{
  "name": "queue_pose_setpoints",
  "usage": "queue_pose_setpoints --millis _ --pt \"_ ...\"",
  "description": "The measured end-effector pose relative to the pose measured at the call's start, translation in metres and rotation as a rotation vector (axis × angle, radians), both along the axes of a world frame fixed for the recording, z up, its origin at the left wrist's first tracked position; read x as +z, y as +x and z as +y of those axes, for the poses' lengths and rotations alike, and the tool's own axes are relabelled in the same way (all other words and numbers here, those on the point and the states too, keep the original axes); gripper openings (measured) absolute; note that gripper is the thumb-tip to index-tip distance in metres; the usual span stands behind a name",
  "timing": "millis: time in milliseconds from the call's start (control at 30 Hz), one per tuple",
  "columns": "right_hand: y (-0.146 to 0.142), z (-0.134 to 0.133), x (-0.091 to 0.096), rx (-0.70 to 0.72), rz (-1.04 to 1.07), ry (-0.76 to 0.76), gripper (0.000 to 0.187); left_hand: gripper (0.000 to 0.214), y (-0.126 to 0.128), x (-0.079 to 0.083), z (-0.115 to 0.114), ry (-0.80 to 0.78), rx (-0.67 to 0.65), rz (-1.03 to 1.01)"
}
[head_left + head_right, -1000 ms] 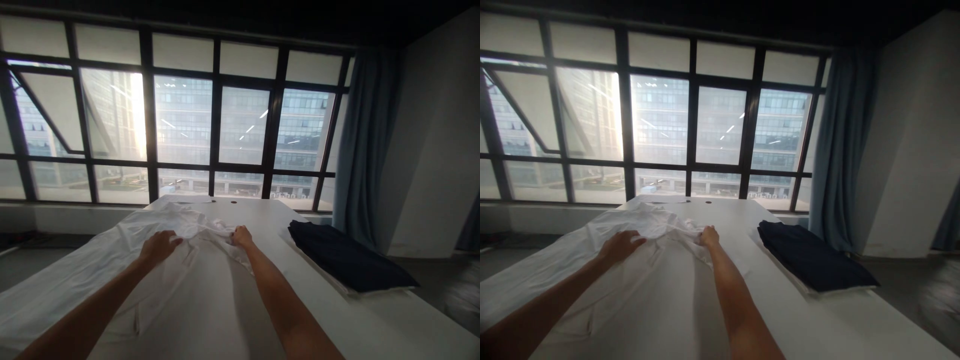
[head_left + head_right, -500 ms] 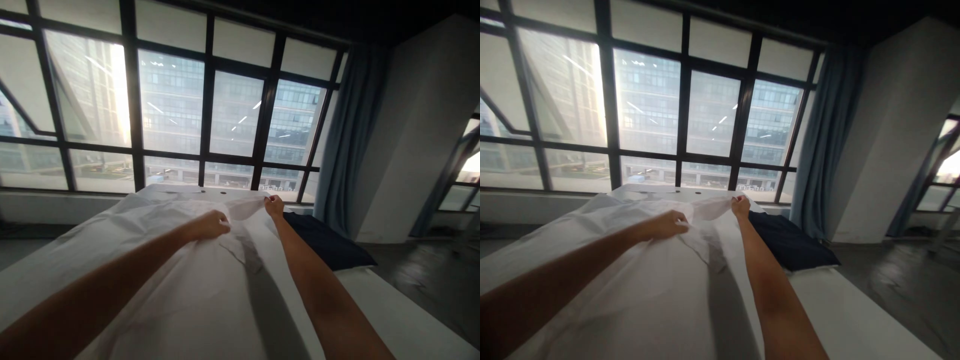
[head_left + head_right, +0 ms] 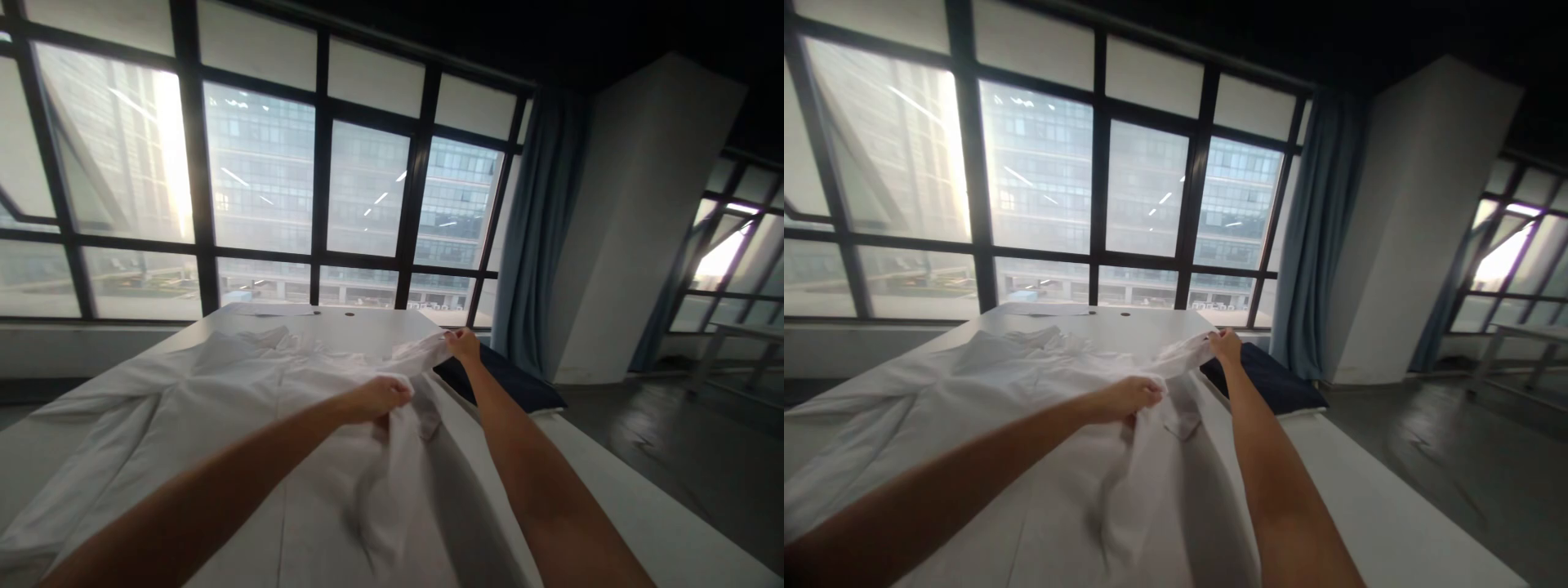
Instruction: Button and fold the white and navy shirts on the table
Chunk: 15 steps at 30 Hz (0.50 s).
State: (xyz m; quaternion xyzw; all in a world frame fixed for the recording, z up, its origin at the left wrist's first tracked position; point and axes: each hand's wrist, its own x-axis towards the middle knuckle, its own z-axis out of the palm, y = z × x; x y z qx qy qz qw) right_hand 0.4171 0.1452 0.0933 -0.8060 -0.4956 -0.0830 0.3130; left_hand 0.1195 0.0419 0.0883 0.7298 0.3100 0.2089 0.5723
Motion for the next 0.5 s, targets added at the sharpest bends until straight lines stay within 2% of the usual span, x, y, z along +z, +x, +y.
queue_pose_setpoints --millis 67,133,167,233,300,333,400,433,500 --pt "0.007 -0.008 -0.008 0.013 -0.04 -0.1 0.037 0.045 -0.009 -0.017 0.002 -0.036 -0.197 0.113" --pt "0.008 -0.015 -0.021 0.036 -0.191 -0.213 0.046 0.047 -0.033 -0.028 0.015 0.041 -0.255 0.19" --pt "0.006 -0.019 -0.028 0.065 -0.299 -0.266 0.053 0.046 -0.051 -0.03 0.025 0.155 -0.204 0.225" --pt "-0.003 -0.023 -0.04 0.169 -0.507 -0.341 0.061 0.044 -0.092 -0.03 0.047 0.456 0.008 0.337" --pt "-0.017 -0.025 -0.049 0.301 -0.615 -0.365 0.056 0.042 -0.133 -0.031 0.065 0.692 0.185 0.541" --pt "-0.025 -0.023 -0.051 0.351 -0.639 -0.369 0.048 0.044 -0.151 -0.035 0.071 0.746 0.249 0.638" --pt "-0.038 -0.018 -0.052 0.41 -0.662 -0.369 0.03 0.054 -0.177 -0.05 0.074 0.776 0.265 0.812" --pt "-0.042 -0.014 -0.049 0.422 -0.663 -0.363 0.025 0.061 -0.184 -0.06 0.072 0.762 0.248 0.878" --pt "-0.042 -0.005 -0.037 0.401 -0.616 -0.321 0.026 0.069 -0.189 -0.08 0.064 0.762 0.233 0.941"
